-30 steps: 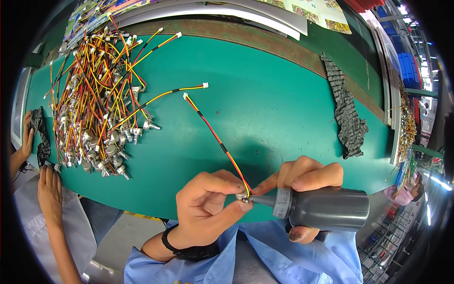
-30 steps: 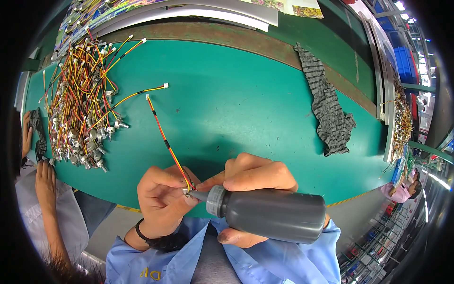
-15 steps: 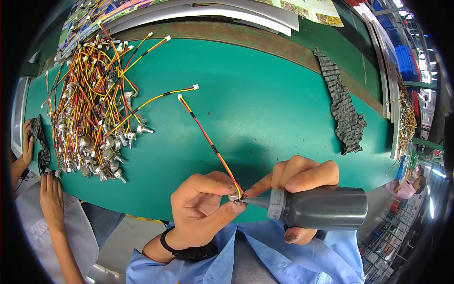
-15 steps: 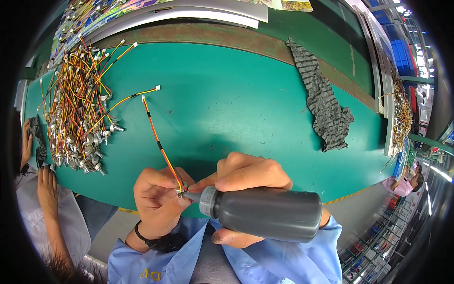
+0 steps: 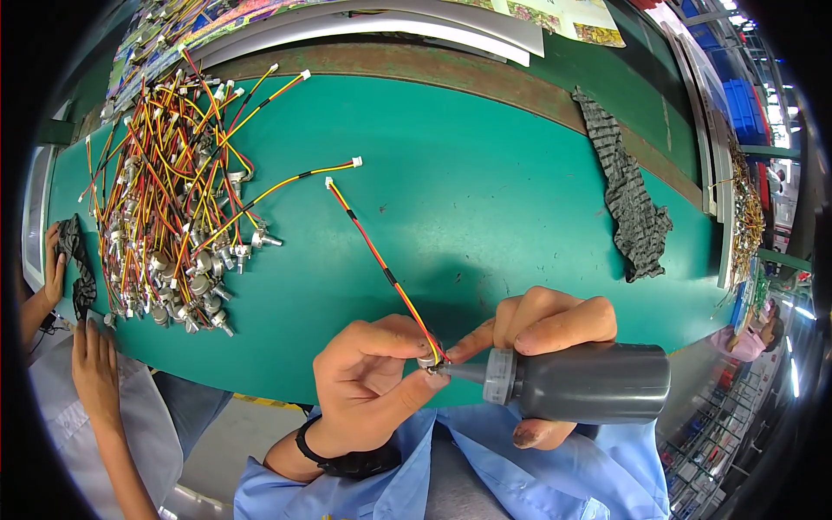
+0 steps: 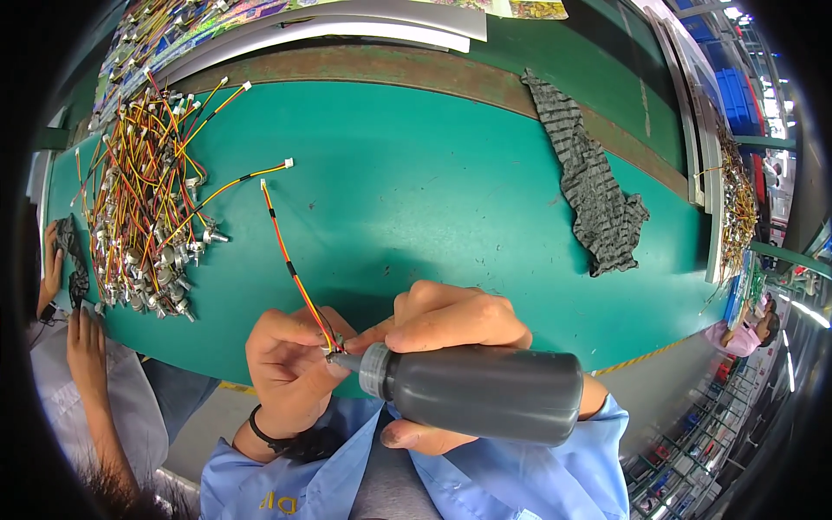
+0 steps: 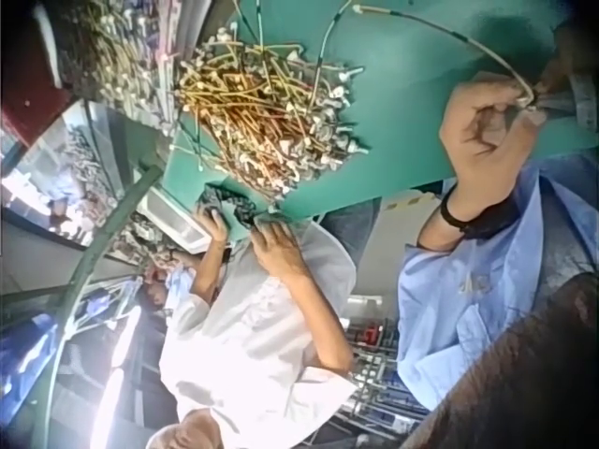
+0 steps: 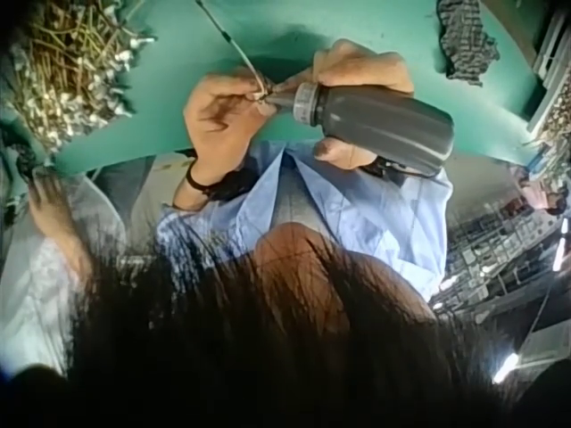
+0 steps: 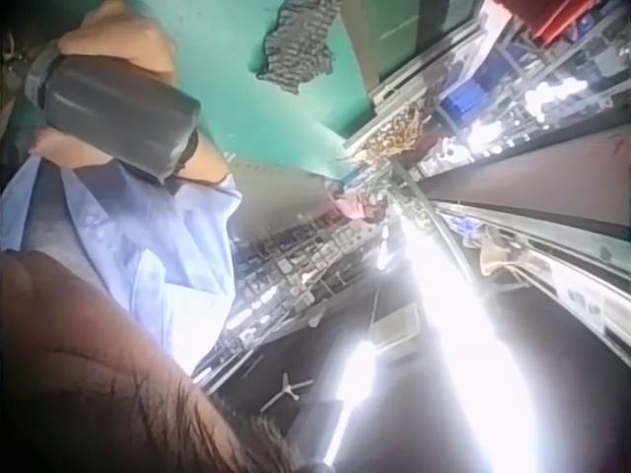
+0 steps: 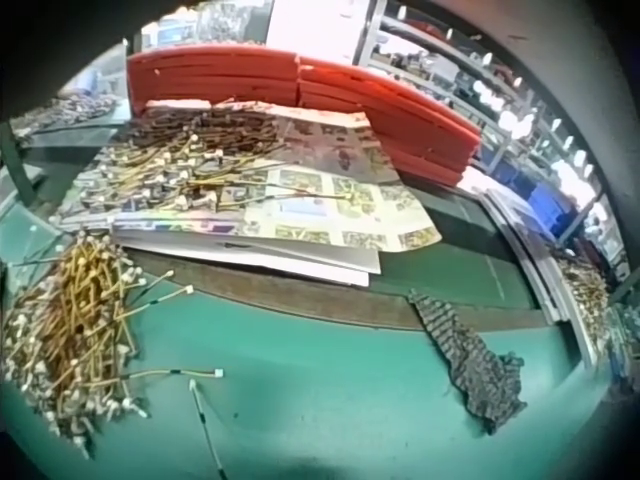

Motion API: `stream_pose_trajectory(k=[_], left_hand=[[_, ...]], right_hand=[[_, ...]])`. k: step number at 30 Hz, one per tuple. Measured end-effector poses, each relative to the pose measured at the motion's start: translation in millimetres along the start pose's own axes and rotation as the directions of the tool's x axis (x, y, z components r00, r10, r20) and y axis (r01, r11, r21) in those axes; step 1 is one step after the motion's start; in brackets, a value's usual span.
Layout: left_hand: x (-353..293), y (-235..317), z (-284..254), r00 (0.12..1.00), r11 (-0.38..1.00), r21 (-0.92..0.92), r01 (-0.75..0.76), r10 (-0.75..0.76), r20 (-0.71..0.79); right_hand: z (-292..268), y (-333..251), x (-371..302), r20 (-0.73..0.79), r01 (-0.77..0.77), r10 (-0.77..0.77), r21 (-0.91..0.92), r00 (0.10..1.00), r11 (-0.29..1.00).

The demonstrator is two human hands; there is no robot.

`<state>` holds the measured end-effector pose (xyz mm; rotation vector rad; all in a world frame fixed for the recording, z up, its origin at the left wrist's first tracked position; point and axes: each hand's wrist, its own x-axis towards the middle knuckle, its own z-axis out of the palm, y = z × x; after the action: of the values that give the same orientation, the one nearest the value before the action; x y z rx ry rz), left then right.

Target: The person picks up a wire assembly and applies glue from a squeeze bottle to the metal component before setting it aside. They repeat this process multiple times while another person performs the same task nearby.

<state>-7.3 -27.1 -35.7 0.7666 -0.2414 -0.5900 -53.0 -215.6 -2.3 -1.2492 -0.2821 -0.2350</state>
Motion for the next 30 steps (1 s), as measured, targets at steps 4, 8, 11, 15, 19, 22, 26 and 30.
stream_pose_trajectory(k=[4,8,11,15,19,22,26,30], left_hand=[[0,-1,-1,1.0,1.0,0.005,-0.001,0.001,0.002],[1,-1,-2,1.0,1.0,0.011,-0.013,0.013,0.013],[0,-1,-1,1.0,1.0,-0.011,-0.013,0.013,0.011],[4,18,19,0.999,0.969,0.249,-0.001,-0.009,0.039],[21,47,46,0.969,0.601,0.778,-0.181,-0.027,0.246],[20,46,36,0.918,0.337,0.888,-0.314,-0.13,0.374],[0,6,0,0.988,0.987,0.047,0.152,-0.152,-0.006],[0,3,-4,0.995,0.993,-0.074,0.096,-0.095,0.027]], right_hand=[[0,2,-1,-0.004,0.019,-0.019,0.023,1.0,1.0],[1,3,-2,-0.019,0.022,-0.021,0.034,1.0,0.999],[0,2,-2,-0.017,0.014,-0.014,0.037,1.0,0.999],[2,5,-2,-0.023,0.016,-0.015,0.053,1.0,0.998],[1,4,-3,-0.043,0.012,-0.009,0.07,0.999,0.997],[1,5,-3,-0.054,0.005,-0.001,0.082,0.999,0.997],[1,5,-3,-0.075,0.008,-0.001,0.093,0.997,0.996],[3,8,-5,-0.097,0.018,-0.009,0.1,0.995,0.995]])
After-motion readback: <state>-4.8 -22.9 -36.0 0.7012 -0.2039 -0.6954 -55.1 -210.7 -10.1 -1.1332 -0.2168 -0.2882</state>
